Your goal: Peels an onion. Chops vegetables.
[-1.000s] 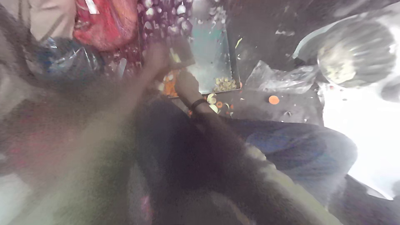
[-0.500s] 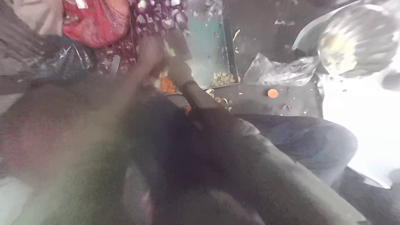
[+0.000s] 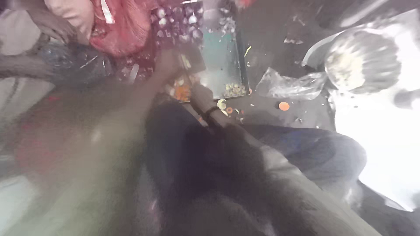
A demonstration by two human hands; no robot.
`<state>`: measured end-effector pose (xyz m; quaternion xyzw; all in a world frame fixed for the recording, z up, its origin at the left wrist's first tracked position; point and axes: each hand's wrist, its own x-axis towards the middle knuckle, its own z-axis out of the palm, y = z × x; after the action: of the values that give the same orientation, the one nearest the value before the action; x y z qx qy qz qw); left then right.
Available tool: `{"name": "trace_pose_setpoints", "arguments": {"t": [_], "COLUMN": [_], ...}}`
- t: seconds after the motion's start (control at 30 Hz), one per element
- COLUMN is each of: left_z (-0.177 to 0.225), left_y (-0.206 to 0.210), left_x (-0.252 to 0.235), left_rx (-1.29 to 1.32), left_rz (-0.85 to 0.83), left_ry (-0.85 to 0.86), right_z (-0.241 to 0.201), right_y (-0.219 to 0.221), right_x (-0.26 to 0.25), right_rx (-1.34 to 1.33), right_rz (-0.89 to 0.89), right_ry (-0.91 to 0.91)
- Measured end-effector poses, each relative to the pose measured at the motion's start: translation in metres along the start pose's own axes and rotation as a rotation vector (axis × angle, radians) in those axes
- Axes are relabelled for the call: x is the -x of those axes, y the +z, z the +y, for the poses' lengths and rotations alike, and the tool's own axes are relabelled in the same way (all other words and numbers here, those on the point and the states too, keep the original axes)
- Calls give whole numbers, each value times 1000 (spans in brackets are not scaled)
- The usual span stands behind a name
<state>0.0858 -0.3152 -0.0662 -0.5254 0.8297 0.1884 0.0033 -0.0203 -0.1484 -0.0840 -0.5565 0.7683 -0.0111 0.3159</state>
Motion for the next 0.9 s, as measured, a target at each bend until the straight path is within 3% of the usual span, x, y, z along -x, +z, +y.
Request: {"name": "trace_pose_setpoints", "arguments": {"t": [0.17, 0.37, 0.47, 0.6, 0.8, 0.9], "left_z": [13, -20, -1, 21, 27, 24], "left_y": [-8, 21, 27, 26, 20, 13], "left_x": [13, -19, -28, -24, 4, 19], "left_rx": [76, 311, 210, -124, -274, -262], "left_rz": [-12, 152, 60, -58, -289, -395], "left_ry": [-29, -57, -36, 176, 327, 310], "right_z": [29, 44, 66, 94, 129, 129], "right_y": [10, -27, -22, -8, -4, -18], "right_x": [45, 65, 76, 89, 112, 119], "right_rx": [-128, -74, -144, -234, -333, -401], "right_rz": [96, 37, -46, -123, -64, 11], "right_ry": [95, 25, 44, 145, 190, 185]}}
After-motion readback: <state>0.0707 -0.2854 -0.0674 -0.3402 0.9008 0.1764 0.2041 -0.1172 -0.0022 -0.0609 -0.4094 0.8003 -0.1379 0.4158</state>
